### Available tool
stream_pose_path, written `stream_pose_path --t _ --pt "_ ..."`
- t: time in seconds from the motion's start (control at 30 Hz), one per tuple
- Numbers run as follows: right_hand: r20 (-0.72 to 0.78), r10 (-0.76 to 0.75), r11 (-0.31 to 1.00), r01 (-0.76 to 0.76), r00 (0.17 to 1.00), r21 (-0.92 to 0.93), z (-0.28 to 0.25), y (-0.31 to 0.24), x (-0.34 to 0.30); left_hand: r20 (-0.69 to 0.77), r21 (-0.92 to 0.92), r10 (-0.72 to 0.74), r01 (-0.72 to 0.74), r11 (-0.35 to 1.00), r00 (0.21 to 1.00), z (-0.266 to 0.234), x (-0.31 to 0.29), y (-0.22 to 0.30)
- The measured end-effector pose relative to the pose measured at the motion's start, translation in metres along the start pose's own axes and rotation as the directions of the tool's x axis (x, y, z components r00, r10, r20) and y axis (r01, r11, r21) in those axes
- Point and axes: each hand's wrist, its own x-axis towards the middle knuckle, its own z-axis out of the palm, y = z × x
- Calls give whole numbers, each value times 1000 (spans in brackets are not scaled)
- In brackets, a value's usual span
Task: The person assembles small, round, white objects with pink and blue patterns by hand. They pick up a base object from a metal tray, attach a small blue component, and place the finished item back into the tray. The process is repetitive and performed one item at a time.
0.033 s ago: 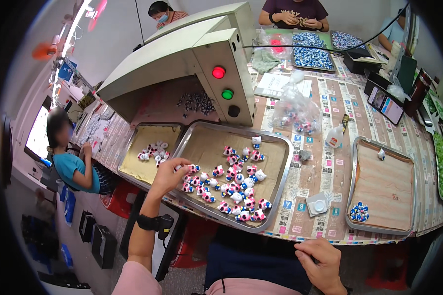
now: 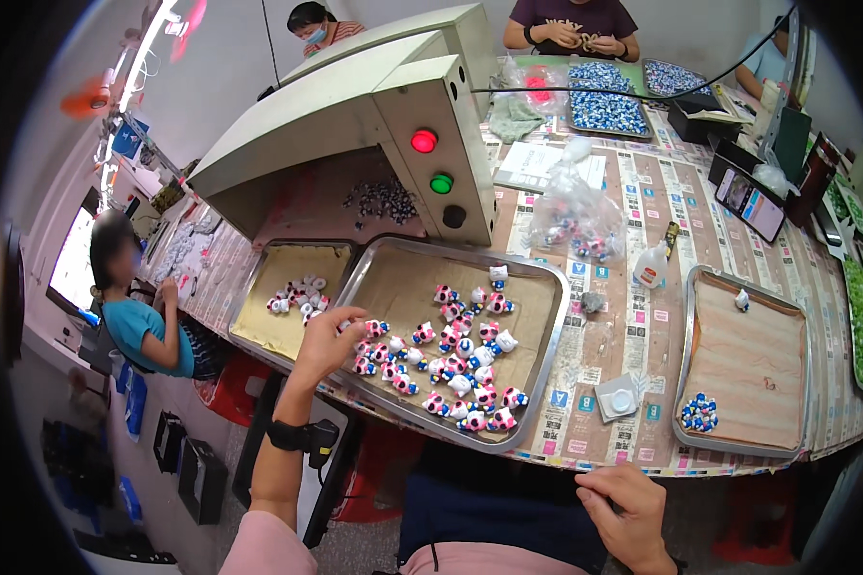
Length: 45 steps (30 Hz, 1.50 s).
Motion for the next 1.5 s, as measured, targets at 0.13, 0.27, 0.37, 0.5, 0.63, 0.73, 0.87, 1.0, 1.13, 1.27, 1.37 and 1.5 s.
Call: stream_pose_path --t 0.13,0.27,0.37,0.5,0.63,0.73,0.87,1.0,1.13,1.27,1.37,1.5 --pt "-83 -29 992 18 996 -125 -22 8 2 15 -476 -241 219 852 970 2 -13 17" --pt "-319 35 970 -109 947 -216 -58 28 9 406 -855 -116 421 302 907 13 -72 84" --pt "-426 57 944 -188 903 -271 -82 51 15 610 -791 104 610 42 785 42 -119 105" --pt "-441 63 902 -240 895 -360 -105 66 19 834 -393 287 872 -292 471 96 -147 132" --pt "-337 89 897 -222 937 -381 -107 79 29 880 -226 342 923 -310 331 129 -154 149" --pt "-198 45 828 -148 979 -540 -105 82 42 890 -261 311 932 -251 333 129 -155 161" --pt "-90 121 780 -151 989 -608 -101 84 51 874 -307 300 914 -267 381 122 -156 155" --pt "-13 244 815 -212 970 -540 -112 86 56 881 -375 198 891 -257 429 119 -161 146" --pt "-60 290 875 -290 955 -387 -118 87 54 842 -357 261 851 -385 472 124 -166 134" --pt "-90 269 881 -282 959 -380 -120 88 54 838 -373 234 830 -415 493 126 -162 132" --pt "-123 289 892 -313 949 -325 -122 88 51 857 -368 202 837 -404 474 123 -158 139" --pt "-172 306 952 -297 936 77 -118 81 44 860 -409 182 857 -313 477 122 -150 152"
